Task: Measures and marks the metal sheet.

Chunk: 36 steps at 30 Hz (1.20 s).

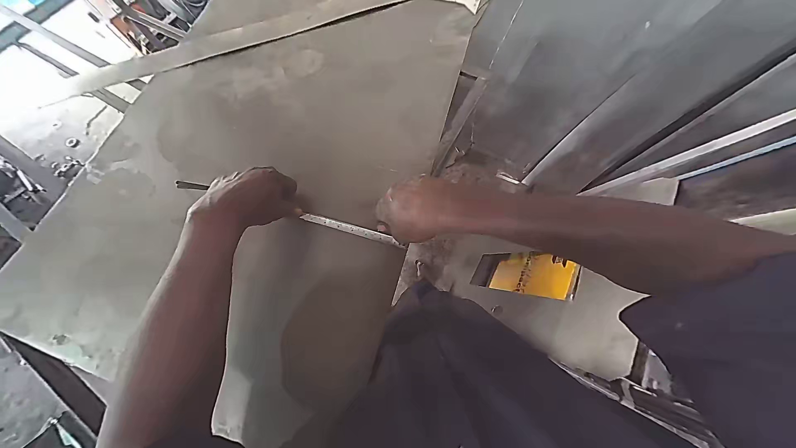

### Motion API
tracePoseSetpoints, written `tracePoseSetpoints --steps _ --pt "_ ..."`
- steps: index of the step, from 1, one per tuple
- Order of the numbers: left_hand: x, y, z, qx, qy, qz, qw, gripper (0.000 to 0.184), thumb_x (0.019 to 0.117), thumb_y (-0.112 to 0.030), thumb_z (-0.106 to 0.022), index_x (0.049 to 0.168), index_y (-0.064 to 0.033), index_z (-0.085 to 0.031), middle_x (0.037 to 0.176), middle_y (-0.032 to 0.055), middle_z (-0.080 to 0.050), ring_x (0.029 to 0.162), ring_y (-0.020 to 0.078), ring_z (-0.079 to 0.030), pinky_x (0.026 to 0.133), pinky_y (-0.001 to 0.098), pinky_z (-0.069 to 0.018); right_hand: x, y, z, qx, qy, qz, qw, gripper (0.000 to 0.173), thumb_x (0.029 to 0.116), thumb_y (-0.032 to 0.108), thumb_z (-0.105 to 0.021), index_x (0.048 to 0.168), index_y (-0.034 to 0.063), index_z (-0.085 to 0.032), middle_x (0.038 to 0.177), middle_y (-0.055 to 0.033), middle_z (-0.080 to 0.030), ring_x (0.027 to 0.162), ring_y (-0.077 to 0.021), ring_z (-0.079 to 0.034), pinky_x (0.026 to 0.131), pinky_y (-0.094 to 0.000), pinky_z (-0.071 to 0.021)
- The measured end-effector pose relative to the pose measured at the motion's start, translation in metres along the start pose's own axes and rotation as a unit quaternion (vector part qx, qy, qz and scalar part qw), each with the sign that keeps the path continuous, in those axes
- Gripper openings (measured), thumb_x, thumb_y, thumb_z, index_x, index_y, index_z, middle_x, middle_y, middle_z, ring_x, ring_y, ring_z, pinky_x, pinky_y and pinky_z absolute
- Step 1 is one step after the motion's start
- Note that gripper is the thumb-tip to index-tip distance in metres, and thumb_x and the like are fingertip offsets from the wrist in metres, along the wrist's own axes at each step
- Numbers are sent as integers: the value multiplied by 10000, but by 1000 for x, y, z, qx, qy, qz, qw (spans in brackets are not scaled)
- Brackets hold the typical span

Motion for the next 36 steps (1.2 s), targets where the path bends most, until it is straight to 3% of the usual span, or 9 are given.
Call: tracePoseSetpoints --steps 10,13,16,19,21,25,28,31,36 --pt "0 1 0 11 7 6 1000 344 922 -513 -721 875 -175 -681 942 100 -668 914 354 -673 703 659 -521 -3 8 6 -25 15 -17 999 255 987 337 -603 876 114 -658 836 -106 -641 839 -324 -664 651 -551 -509" --pt "-1 2 -2 13 3 3 1000 330 925 -513 -716 884 -187 -683 930 91 -661 903 346 -671 701 659 -523 -6 12 10 -69 -20 -34 997 185 904 254 -663 820 89 -651 783 -113 -629 771 -326 -651 608 -528 -478" --pt "-3 -1 -1 12 7 2 1000 318 930 -484 -724 872 -175 -676 897 92 -661 880 342 -669 694 649 -520 -3 -15 25 -121 -49 -88 988 188 949 130 -588 819 6 -643 798 -182 -616 787 -390 -641 592 -546 -473" --pt "0 1 1 0 -7 -5 1000 321 919 -477 -738 857 -169 -669 886 87 -647 876 338 -663 682 649 -519 -9 -29 36 -63 -56 -49 995 289 1043 332 -504 930 108 -647 841 -126 -635 866 -352 -662 677 -575 -499" --pt "-4 -2 1 -4 2 3 1000 314 924 -488 -729 891 -178 -688 930 91 -675 924 349 -675 718 669 -523 -13 -25 30 -23 -72 -32 997 339 1078 383 -446 1003 118 -643 856 -127 -637 882 -355 -669 701 -583 -516" --pt "-3 1 2 -10 7 14 1000 343 916 -525 -715 871 -186 -679 854 68 -670 856 317 -671 691 644 -515 -13 -6 7 24 -45 6 999 411 1067 496 -448 967 154 -653 828 -71 -636 822 -282 -666 685 -526 -528" --pt "-1 6 1 -13 -3 -22 1000 367 919 -534 -712 859 -174 -677 852 66 -651 847 296 -663 700 612 -527 -13 4 -6 15 -12 4 1000 403 1058 484 -481 1013 135 -677 872 -92 -663 879 -301 -678 738 -534 -540" --pt "-4 23 1 -4 -11 -9 1000 380 922 -560 -691 901 -181 -690 960 71 -650 937 308 -660 745 629 -533 -7 2 -15 23 -5 -9 1000 347 1052 457 -508 1084 158 -681 955 -94 -689 958 -307 -685 788 -551 -548" --pt "-5 77 0 -3 -29 23 999 341 923 -497 -726 870 -162 -689 912 93 -647 909 333 -656 739 645 -526 -2 -1 -20 14 -12 -5 1000 331 1047 479 -499 1070 192 -663 926 -56 -685 923 -271 -689 762 -526 -556"
Point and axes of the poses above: each hand's wrist, its own x-axis towards the middle knuckle, its own z-axis out of the back of the hand, y = z × x, the point moved 5 cm from there along x, towards the middle knuckle
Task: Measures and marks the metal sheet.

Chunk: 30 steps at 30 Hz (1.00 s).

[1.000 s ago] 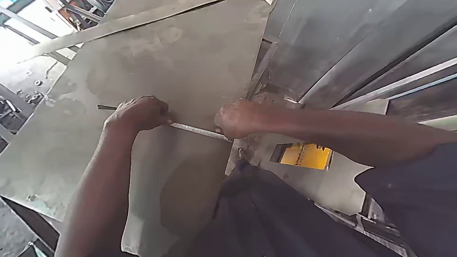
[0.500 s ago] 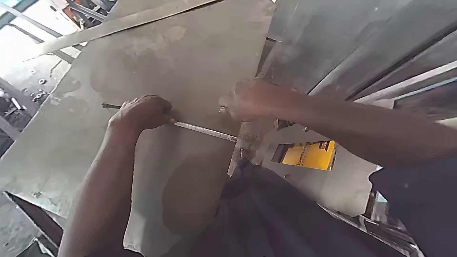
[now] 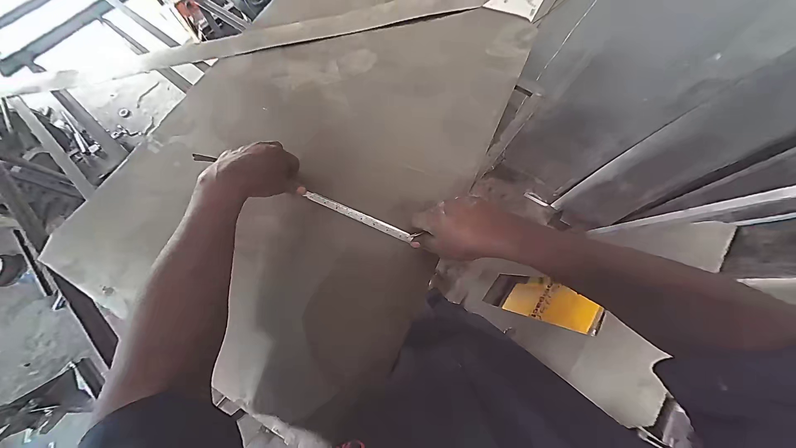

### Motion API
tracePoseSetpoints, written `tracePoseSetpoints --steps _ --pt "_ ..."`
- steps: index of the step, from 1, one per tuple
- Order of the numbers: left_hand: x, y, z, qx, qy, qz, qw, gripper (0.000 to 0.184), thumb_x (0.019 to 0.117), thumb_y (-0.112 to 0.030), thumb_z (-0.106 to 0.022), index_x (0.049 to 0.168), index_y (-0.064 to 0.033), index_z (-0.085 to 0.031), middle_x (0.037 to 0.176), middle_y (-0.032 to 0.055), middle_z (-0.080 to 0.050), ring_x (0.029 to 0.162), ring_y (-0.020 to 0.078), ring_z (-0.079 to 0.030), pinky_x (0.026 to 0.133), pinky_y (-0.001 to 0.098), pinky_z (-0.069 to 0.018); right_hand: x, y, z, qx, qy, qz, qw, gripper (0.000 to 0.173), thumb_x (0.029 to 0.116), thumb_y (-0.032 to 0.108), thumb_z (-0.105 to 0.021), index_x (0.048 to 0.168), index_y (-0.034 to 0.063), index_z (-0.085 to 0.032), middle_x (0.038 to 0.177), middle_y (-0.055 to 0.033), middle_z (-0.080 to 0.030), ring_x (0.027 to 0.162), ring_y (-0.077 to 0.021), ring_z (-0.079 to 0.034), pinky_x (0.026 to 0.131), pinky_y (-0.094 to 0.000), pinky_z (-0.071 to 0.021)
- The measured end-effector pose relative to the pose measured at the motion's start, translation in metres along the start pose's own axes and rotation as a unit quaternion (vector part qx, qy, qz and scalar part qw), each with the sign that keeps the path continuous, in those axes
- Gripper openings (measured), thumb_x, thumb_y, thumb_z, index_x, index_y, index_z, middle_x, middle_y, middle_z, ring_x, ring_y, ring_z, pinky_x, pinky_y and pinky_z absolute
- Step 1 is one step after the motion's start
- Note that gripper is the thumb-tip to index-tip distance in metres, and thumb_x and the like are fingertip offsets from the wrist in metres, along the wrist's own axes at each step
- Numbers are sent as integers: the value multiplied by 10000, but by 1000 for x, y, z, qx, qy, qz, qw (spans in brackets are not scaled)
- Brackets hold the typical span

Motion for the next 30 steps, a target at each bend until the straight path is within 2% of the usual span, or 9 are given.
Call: tracePoseSetpoints --steps 4,7,8,10,12,15,17,21,30 --pt "2 23 1 -1 5 11 1000 332 930 -467 -732 861 -144 -694 891 115 -657 900 345 -662 754 641 -523 3 1 1 -13 15 -1 1000 340 1039 495 -508 1047 194 -666 905 -45 -678 903 -260 -686 755 -515 -553" --pt "4 26 1 -20 2 8 1000 355 903 -467 -763 823 -132 -680 828 114 -640 823 340 -653 706 645 -511 8 3 10 1 47 0 999 333 1037 477 -538 1077 180 -683 951 -57 -688 931 -268 -682 792 -535 -548" --pt "5 24 1 -22 5 5 1000 357 905 -457 -766 809 -125 -674 788 111 -635 784 334 -649 691 638 -505 12 4 14 19 52 7 998 333 1047 453 -531 1115 166 -685 975 -70 -690 945 -277 -681 810 -545 -544" --pt "8 25 0 -24 16 5 1000 360 911 -457 -758 807 -121 -681 739 108 -640 744 325 -650 682 632 -506 26 8 27 41 33 19 998 344 1081 432 -453 1104 148 -646 911 -81 -661 875 -282 -674 749 -539 -542" --pt "8 25 0 -30 23 8 999 361 919 -452 -751 810 -114 -686 735 110 -644 738 327 -649 683 635 -500 47 16 41 52 -9 33 998 346 1097 392 -422 1040 124 -633 834 -84 -631 806 -281 -658 694 -521 -533" --pt "9 24 1 -33 29 24 999 360 914 -452 -757 821 -111 -694 753 118 -654 749 332 -654 693 637 -506 85 29 52 33 -44 69 996 330 1087 350 -450 1013 105 -658 901 -99 -657 892 -293 -667 761 -535 -536" --pt "10 25 -1 -42 37 43 998 359 905 -450 -769 853 -103 -696 785 133 -660 776 342 -657 711 642 -509 100 39 56 13 -40 71 997 328 1071 363 -468 967 111 -649 911 -103 -648 900 -300 -663 730 -548 -529" --pt "6 23 -1 -46 27 48 997 348 900 -455 -773 869 -115 -706 797 119 -669 800 335 -665 730 641 -512 109 49 63 -46 -24 68 996 295 1021 356 -523 905 121 -659 882 -103 -650 886 -318 -663 676 -573 -512" --pt "5 23 0 -49 29 57 997 355 904 -467 -765 859 -122 -693 791 117 -661 797 334 -658 722 646 -507 112 51 66 -51 -1 66 997 224 987 323 -573 918 134 -671 876 -103 -652 879 -325 -662 667 -586 -506"
Point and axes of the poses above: each hand's wrist, its own x-axis towards the middle knuckle, its own z-axis out of the back of the hand, y = z × x, the point moved 5 cm from there along x, towards the middle knuckle
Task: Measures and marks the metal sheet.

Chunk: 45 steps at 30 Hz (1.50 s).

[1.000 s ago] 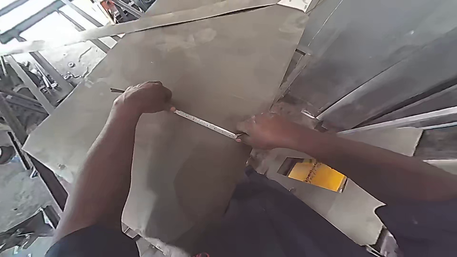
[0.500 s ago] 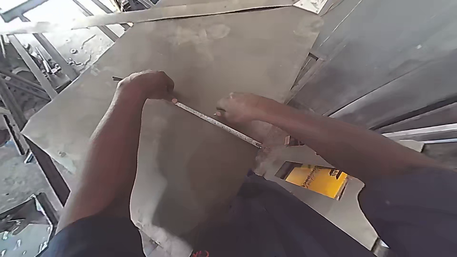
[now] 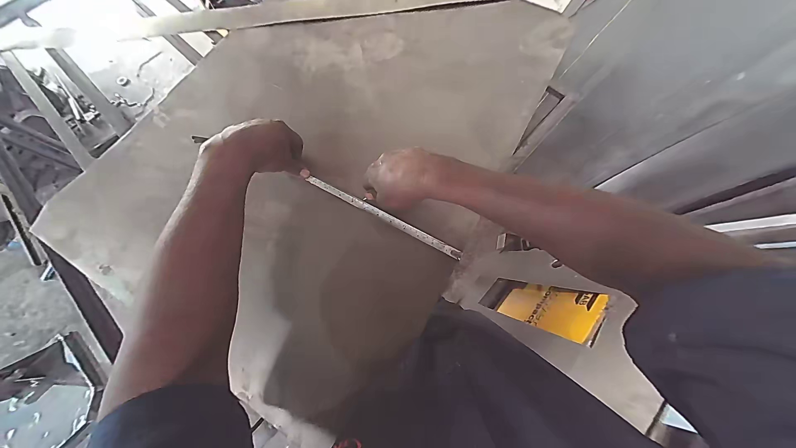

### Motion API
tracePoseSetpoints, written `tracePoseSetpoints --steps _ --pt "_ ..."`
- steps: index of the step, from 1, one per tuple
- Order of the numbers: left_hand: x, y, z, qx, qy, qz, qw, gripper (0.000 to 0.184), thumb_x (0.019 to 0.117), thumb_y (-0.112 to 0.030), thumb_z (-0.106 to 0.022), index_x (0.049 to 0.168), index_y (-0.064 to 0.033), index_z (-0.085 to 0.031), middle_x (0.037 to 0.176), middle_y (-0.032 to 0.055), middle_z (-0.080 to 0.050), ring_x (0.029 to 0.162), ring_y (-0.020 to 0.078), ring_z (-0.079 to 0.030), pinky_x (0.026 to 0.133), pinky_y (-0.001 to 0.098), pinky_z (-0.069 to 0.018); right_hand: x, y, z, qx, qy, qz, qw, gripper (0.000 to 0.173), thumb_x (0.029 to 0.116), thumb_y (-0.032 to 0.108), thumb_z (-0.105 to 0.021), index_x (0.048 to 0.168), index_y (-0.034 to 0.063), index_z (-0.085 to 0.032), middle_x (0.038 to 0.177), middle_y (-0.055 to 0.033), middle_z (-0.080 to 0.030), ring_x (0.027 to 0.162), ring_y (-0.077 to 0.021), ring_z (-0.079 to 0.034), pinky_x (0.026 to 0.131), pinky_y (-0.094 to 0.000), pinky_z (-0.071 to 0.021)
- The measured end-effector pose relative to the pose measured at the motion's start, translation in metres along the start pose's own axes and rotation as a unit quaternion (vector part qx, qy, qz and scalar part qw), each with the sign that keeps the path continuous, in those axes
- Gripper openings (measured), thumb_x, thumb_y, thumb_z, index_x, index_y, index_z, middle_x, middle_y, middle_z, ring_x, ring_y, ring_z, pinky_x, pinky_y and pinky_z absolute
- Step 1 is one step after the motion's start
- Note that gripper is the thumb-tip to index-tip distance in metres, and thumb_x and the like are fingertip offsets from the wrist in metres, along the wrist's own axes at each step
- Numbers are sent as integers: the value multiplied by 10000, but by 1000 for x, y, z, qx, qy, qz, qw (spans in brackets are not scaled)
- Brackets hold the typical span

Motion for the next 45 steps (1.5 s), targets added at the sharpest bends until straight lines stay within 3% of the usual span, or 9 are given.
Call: tracePoseSetpoints --steps 15,19,26,30,34,37,39,41,45 --pt "1 4 -2 -8 -5 0 1000 363 890 -481 -774 836 -134 -679 771 107 -650 772 333 -648 687 644 -499 2 2 2 -3 13 3 1000 251 998 335 -569 861 141 -650 808 -81 -621 807 -296 -646 629 -554 -495" --pt "0 4 -2 -14 -4 -4 1000 342 893 -456 -780 854 -127 -698 796 116 -665 803 336 -657 728 651 -506 3 2 3 -9 17 10 1000 254 1010 350 -552 943 140 -679 861 -94 -648 867 -316 -666 669 -574 -513" --pt "-3 1 0 4 -6 -1 1000 338 905 -465 -763 822 -150 -668 760 101 -641 754 333 -645 660 640 -497 -7 13 8 -33 4 -12 999 245 974 349 -589 879 140 -673 832 -103 -645 839 -332 -663 641 -575 -497" --pt "-3 0 1 16 -1 2 1000 339 904 -466 -763 814 -152 -671 739 105 -639 737 347 -645 649 654 -491 -15 29 13 -61 -12 -40 997 228 882 272 -662 754 87 -622 753 -127 -604 743 -353 -635 545 -542 -445" --pt "-1 -2 2 30 1 -3 1000 355 896 -474 -769 811 -149 -655 762 109 -634 772 348 -644 668 654 -490 -14 29 13 -86 -20 -44 995 192 892 247 -641 790 85 -626 763 -129 -606 744 -354 -636 545 -529 -445" --pt "-2 0 0 25 0 -10 1000 362 891 -468 -777 800 -141 -653 736 109 -625 736 344 -632 654 651 -484 -10 12 23 -136 -46 -76 987 196 977 130 -577 893 -32 -648 888 -230 -625 854 -434 -645 620 -572 -489" --pt "0 0 3 21 -1 -13 1000 348 897 -457 -774 803 -141 -662 733 107 -632 732 346 -638 651 658 -489 -14 -3 36 -120 -73 -57 988 215 965 228 -592 900 33 -654 864 -184 -633 838 -396 -651 617 -561 -471" --pt "-2 2 1 22 -6 -12 1000 346 892 -478 -773 810 -157 -675 739 96 -643 745 340 -648 662 655 -496 -17 -4 33 -85 -78 -16 993 271 1021 325 -547 971 86 -665 877 -146 -651 865 -374 -670 642 -572 -496" --pt "-6 3 0 31 5 -5 1000 359 886 -496 -772 782 -169 -667 720 83 -632 732 321 -642 650 639 -494 -9 1 5 -33 -42 5 999 281 1035 343 -508 957 123 -663 879 -119 -657 883 -349 -674 661 -587 -512"
Point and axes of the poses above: each hand's wrist, its own x-axis towards the middle knuckle, its own z-axis out of the back of the hand, y = z × x, the point moved 5 cm from there along x, towards the middle knuckle
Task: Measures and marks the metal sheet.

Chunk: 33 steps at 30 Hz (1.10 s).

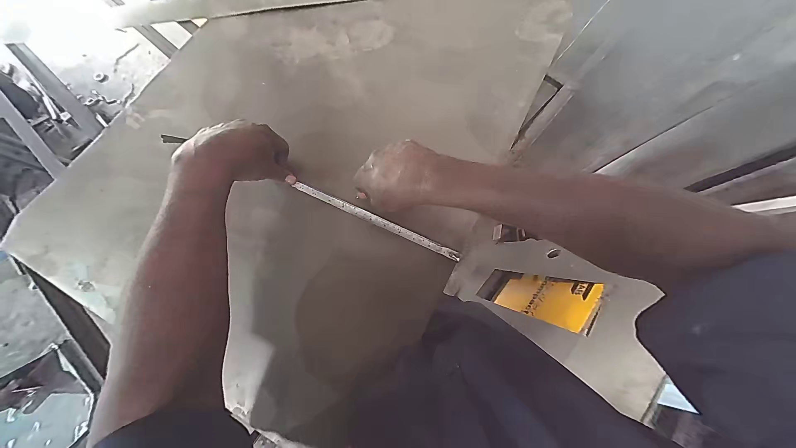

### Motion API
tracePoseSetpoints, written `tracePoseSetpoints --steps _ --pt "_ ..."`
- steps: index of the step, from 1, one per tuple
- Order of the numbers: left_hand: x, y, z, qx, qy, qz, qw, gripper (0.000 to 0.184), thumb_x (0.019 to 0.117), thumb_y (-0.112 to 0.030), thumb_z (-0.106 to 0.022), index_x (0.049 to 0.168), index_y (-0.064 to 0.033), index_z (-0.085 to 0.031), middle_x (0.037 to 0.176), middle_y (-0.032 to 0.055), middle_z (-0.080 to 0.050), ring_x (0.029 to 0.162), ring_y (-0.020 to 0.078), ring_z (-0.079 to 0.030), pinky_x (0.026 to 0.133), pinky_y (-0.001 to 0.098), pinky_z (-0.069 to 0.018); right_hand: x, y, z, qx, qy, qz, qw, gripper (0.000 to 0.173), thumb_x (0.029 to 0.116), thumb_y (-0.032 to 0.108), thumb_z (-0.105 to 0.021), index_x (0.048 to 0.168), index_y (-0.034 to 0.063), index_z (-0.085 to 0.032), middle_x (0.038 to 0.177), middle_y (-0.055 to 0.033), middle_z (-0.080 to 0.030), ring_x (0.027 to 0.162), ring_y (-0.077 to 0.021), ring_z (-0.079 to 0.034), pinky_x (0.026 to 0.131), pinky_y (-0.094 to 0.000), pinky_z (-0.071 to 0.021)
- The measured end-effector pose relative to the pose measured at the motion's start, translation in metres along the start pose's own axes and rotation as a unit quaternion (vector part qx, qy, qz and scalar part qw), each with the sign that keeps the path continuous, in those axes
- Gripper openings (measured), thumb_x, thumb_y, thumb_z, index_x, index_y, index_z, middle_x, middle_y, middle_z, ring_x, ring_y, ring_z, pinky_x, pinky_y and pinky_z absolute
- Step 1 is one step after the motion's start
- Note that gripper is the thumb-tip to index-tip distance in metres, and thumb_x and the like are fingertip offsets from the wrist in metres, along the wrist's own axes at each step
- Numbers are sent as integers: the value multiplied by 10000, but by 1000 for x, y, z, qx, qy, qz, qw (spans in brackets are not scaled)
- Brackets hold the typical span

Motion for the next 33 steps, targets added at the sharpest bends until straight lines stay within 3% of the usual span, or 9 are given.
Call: tracePoseSetpoints --steps 2,12,15,19,20,21,24,28,33 --pt "-1 0 -1 -5 1 -1 1000 346 892 -477 -772 799 -158 -675 769 97 -641 781 340 -649 685 654 -503 2 1 -4 7 13 -1 1000 261 1025 340 -525 943 134 -663 869 -110 -652 875 -343 -672 649 -585 -511" --pt "2 7 -5 -41 -30 -24 998 325 899 -457 -773 811 -158 -682 744 82 -651 741 312 -649 683 644 -503 4 6 1 -11 30 16 999 187 961 311 -606 904 145 -672 864 -96 -649 860 -327 -664 645 -568 -500" --pt "4 6 -5 -56 -13 -20 998 324 901 -412 -785 814 -117 -679 743 111 -645 741 328 -643 684 650 -499 -3 22 6 -53 11 -15 998 210 884 269 -667 788 85 -640 789 -129 -619 759 -349 -643 558 -537 -463" --pt "0 3 -3 -82 -6 -2 997 290 900 -360 -800 856 -93 -696 768 139 -649 765 355 -640 702 663 -488 1 -4 18 -124 31 -118 985 199 968 124 -575 906 -52 -644 927 -235 -622 902 -425 -640 652 -552 -496" --pt "0 3 -2 -80 -7 -2 997 287 899 -360 -800 863 -94 -700 770 141 -656 764 358 -645 703 668 -492 -3 -16 20 -121 20 -107 987 185 959 129 -589 897 -34 -650 912 -225 -628 885 -421 -643 640 -558 -489" --pt "2 5 -2 -81 -13 -5 997 290 896 -370 -800 853 -102 -698 766 133 -659 758 352 -650 700 668 -499 -11 -25 24 -105 6 -69 992 180 955 179 -611 909 12 -661 901 -196 -640 876 -402 -647 656 -573 -478" --pt "2 8 -7 -86 -16 -2 996 299 889 -404 -800 841 -125 -703 777 117 -663 775 337 -652 714 663 -503 -38 -46 16 -4 -36 1 999 305 1065 342 -485 1008 100 -661 886 -127 -652 880 -352 -675 679 -584 -524" --pt "3 12 -8 -87 -15 1 996 291 888 -398 -803 863 -123 -712 780 117 -669 779 335 -655 724 669 -504 -82 -69 -14 118 -55 -78 988 336 1095 404 -416 986 166 -627 813 -62 -623 812 -276 -658 680 -527 -521" --pt "2 11 -9 -122 -17 -22 992 233 898 -314 -808 841 -108 -714 797 112 -670 786 311 -647 741 631 -505 -145 -97 -70 328 -161 -138 920 273 1053 378 -563 955 131 -626 735 -31 -577 653 -192 -584 604 -446 -495"
Point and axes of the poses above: each hand's wrist, its own x-axis towards the middle knuckle, its own z-axis out of the back of the hand, y = z × x, the point moved 5 cm from there along x, towards the middle knuckle
